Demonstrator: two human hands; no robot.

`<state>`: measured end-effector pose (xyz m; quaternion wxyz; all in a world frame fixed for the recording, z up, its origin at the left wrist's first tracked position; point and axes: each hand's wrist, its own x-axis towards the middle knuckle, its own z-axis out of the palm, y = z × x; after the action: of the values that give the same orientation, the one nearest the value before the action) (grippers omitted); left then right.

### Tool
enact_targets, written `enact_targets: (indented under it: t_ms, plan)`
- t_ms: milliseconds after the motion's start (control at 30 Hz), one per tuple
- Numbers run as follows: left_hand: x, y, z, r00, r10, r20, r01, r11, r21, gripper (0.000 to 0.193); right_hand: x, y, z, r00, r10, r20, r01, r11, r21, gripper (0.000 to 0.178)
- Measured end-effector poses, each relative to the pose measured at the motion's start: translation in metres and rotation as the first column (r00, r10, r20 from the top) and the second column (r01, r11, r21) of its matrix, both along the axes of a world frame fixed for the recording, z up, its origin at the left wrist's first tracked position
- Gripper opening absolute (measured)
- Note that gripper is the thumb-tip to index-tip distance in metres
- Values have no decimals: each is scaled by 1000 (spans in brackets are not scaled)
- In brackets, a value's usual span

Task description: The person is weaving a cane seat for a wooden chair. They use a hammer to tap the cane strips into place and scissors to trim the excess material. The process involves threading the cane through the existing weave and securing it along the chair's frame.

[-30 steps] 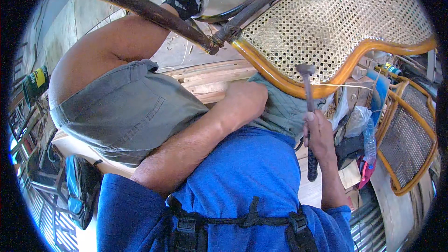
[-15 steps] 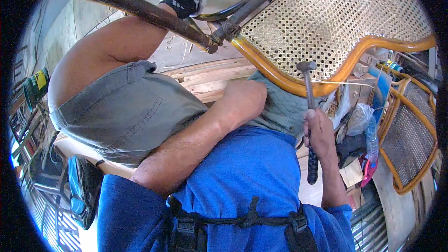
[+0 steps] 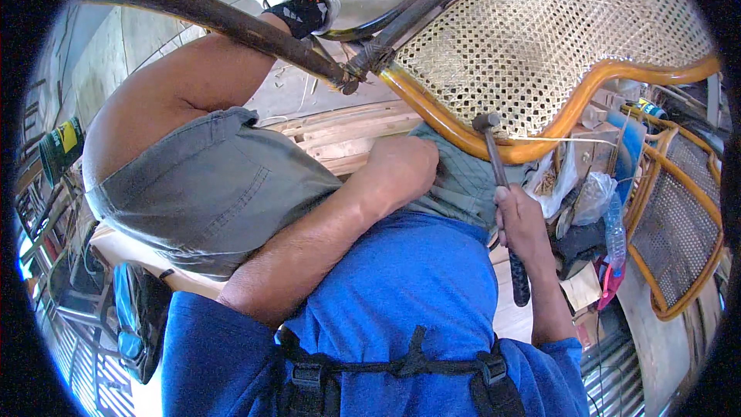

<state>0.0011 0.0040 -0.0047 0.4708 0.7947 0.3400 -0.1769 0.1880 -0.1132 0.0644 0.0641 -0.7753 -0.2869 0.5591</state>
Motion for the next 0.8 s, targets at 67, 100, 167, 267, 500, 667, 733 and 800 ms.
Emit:
enact_targets:
  t_ms: [67, 100, 167, 267, 500, 667, 733, 800]
  plan:
    - [0, 1, 3, 1000, 0, -11, 0, 1000, 6, 20, 0, -2, -1, 1000, 13, 7, -14, 998, 67, 40]
    - [-1, 1, 4, 1000, 1, -21, -1, 1000, 16, 21, 2, -4, -1, 999, -25, 29, 21, 993, 113, 40]
    - [-2, 2, 5, 999, -1, -42, 3, 999, 37, 22, 6, -13, 0, 992, -109, 69, 92, 974, 209, 40]
    - [-2, 7, 17, 1000, 31, -6, -30, 999, 40, 25, 16, -49, 0, 937, -345, 59, 304, 884, 356, 39]
    - [18, -22, 16, 859, 258, 443, -184, 962, -202, 23, -3, -171, -44, 776, -499, 386, 423, 865, 269, 30]
    - [20, -17, 22, 940, 145, 308, -47, 951, -305, 23, -15, -226, -96, 813, -376, 445, 301, 925, 231, 23]
    - [20, -13, 23, 972, 53, 227, 9, 965, -262, 24, -19, -224, -99, 807, -363, 466, 277, 929, 245, 21]
    - [25, -19, 22, 908, 233, 349, -95, 924, -370, 27, -18, -213, -98, 782, -340, 522, 214, 934, 287, 21]
